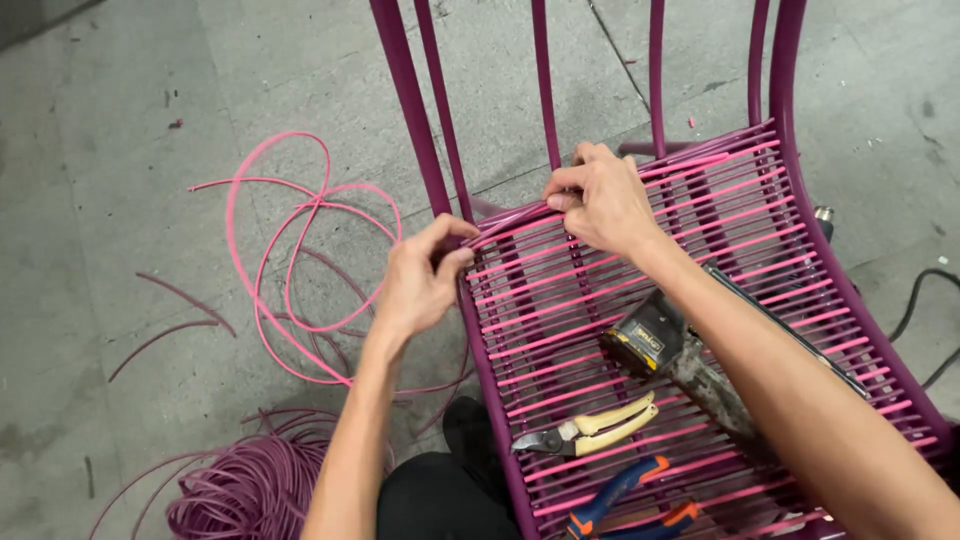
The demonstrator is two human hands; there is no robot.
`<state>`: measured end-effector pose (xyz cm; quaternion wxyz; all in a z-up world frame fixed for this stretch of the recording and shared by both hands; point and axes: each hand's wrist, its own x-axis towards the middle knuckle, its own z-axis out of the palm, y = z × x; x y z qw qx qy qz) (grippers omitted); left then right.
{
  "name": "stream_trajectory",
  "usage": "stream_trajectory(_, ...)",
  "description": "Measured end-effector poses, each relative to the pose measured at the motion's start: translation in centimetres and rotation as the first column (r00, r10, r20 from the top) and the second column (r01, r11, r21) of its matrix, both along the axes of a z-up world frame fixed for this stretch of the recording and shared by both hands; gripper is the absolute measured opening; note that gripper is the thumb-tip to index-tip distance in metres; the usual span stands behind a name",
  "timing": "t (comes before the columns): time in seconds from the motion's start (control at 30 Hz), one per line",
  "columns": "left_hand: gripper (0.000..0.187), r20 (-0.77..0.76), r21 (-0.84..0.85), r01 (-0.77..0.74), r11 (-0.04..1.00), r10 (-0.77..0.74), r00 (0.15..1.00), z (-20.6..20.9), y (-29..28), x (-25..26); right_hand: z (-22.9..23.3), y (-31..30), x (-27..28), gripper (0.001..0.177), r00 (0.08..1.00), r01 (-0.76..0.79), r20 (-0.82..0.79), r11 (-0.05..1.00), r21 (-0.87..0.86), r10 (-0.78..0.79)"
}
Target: Weaving and securing pink plastic tubing onto a purple chair frame using a staple gun and pliers.
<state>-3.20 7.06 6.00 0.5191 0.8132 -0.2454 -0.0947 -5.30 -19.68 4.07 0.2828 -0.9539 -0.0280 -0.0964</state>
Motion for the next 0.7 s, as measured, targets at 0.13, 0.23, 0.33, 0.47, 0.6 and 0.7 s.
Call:
stream_trajectory(0.13,0.019,-0.104,0.022,-0.044,0.999,0.046,0.993,1.9,-0.1,1.4,0.0,-0.2,0.3,0.003,0.999,0.003,-0.054,1.0,-0.006,-0.003)
stream_trajectory(0.23,0.02,-0.079,0.139,-0.039,0.989,0.051,0.996,1.7,0.0,2.8,-0.3,-0.2,0.4,0.003,1.0,-0.022,-0.018,1.0,-0.021,0.022)
stream_trajectory(0.33,0.014,-0.033,0.111,0.038,0.993,-0.034,0.999,0.2,0.0,3.6,-0.3,-0.3,0.4,0.004,1.0,-0.02,-0.024,0.999,-0.033,0.019)
stream_trajectory(0.47,0.015,0.07,0.209,0.019,0.978,-0.034,0.997,0.5,-0.6,3.6,-0.3,-0.1,0.0,0.006,1.0,-0.016,0.019,1.0,-0.004,0.016)
stream_trajectory(0.6,0.018,0.019,0.348,-0.065,0.935,0.062,0.998,1.0,-1.5,3.1,1.7,2.4,-1.8,0.025,0.93,0.077,0.366,0.95,-0.302,0.041)
stream_trajectory(0.7,0.02,0.037,0.34,-0.056,0.939,0.046,0.998,0.7,-1.4,3.1,-0.6,4.7,-0.5,0.02,0.916,-0.221,0.353,0.974,0.049,0.191)
